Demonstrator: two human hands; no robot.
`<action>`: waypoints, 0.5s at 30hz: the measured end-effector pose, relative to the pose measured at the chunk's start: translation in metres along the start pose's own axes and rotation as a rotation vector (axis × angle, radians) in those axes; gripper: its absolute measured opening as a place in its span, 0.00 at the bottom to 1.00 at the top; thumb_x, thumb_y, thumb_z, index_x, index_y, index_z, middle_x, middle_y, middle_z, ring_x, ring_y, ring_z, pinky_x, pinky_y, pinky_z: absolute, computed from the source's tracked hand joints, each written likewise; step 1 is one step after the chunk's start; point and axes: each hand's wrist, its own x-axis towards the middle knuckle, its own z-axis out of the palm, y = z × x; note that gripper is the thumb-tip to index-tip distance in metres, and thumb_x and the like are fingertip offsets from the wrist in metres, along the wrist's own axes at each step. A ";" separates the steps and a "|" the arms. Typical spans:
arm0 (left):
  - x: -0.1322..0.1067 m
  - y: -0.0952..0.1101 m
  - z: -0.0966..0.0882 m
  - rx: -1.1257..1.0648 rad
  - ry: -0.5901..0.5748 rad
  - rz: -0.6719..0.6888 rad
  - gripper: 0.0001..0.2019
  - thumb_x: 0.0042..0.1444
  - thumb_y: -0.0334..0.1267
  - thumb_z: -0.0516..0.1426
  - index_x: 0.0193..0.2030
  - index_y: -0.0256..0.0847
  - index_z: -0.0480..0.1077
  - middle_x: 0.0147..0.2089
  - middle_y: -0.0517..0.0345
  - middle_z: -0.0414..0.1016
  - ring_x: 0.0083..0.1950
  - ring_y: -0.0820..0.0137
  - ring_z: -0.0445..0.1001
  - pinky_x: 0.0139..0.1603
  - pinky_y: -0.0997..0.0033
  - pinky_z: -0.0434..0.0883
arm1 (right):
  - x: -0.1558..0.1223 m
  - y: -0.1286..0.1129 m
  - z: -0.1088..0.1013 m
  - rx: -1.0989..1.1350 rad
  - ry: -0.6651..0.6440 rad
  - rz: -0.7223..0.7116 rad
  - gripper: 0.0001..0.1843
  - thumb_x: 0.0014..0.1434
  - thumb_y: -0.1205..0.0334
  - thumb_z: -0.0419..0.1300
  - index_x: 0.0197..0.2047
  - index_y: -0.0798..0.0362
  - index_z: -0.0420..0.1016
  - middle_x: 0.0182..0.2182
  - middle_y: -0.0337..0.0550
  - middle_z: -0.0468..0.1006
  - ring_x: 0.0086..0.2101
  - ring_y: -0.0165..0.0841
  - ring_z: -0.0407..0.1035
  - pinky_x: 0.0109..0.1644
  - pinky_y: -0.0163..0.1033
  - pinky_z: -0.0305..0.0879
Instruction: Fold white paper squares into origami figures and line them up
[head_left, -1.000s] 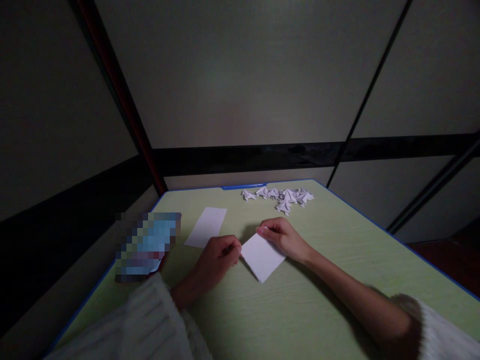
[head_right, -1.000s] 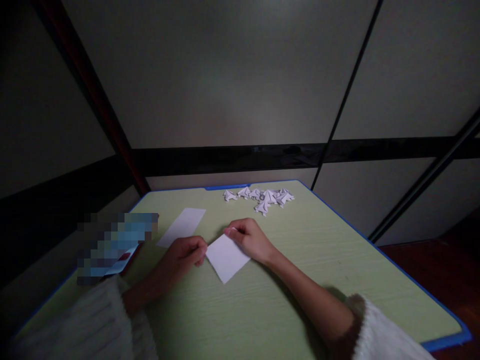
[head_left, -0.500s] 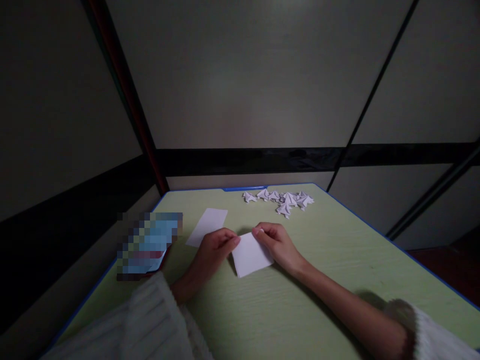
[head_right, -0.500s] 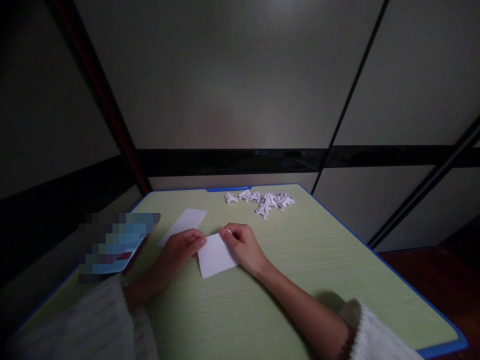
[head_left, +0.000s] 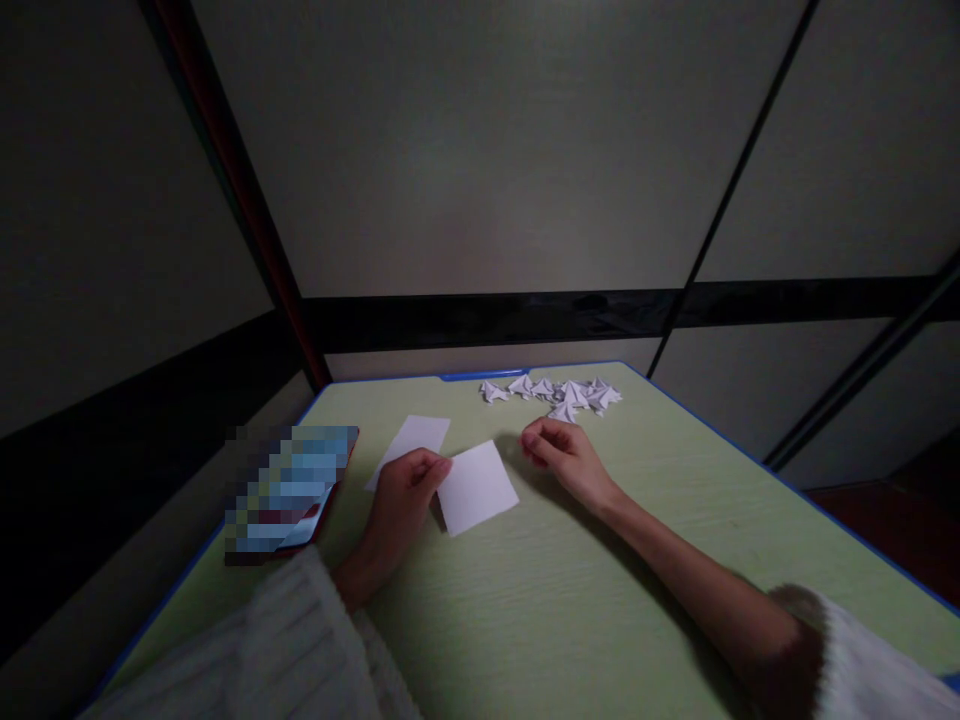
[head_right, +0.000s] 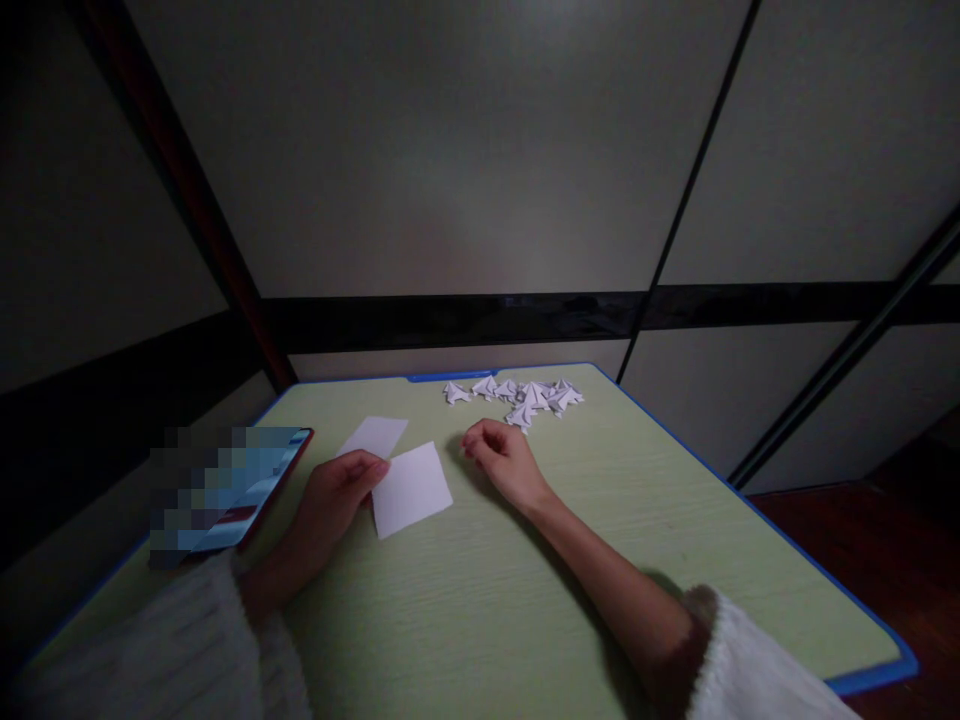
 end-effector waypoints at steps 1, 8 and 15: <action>0.000 0.001 0.000 -0.022 0.011 -0.020 0.09 0.40 0.38 0.54 0.16 0.36 0.64 0.13 0.66 0.60 0.17 0.77 0.58 0.18 0.78 0.55 | 0.000 0.000 -0.001 -0.010 0.001 -0.058 0.04 0.46 0.65 0.54 0.24 0.56 0.67 0.23 0.38 0.66 0.23 0.25 0.58 0.24 0.31 0.55; -0.004 0.008 0.000 -0.093 0.032 -0.050 0.10 0.41 0.38 0.54 0.16 0.36 0.64 0.13 0.65 0.62 0.16 0.78 0.59 0.17 0.79 0.56 | -0.008 -0.005 0.006 0.025 -0.235 -0.251 0.06 0.41 0.70 0.61 0.26 0.52 0.74 0.41 0.44 0.63 0.33 0.27 0.62 0.35 0.36 0.62; -0.004 0.008 0.002 -0.070 -0.007 -0.001 0.07 0.42 0.34 0.54 0.17 0.37 0.64 0.12 0.66 0.64 0.15 0.78 0.62 0.17 0.79 0.59 | -0.007 -0.005 0.011 0.220 -0.145 -0.102 0.01 0.41 0.67 0.61 0.22 0.53 0.73 0.39 0.43 0.68 0.37 0.28 0.63 0.36 0.35 0.62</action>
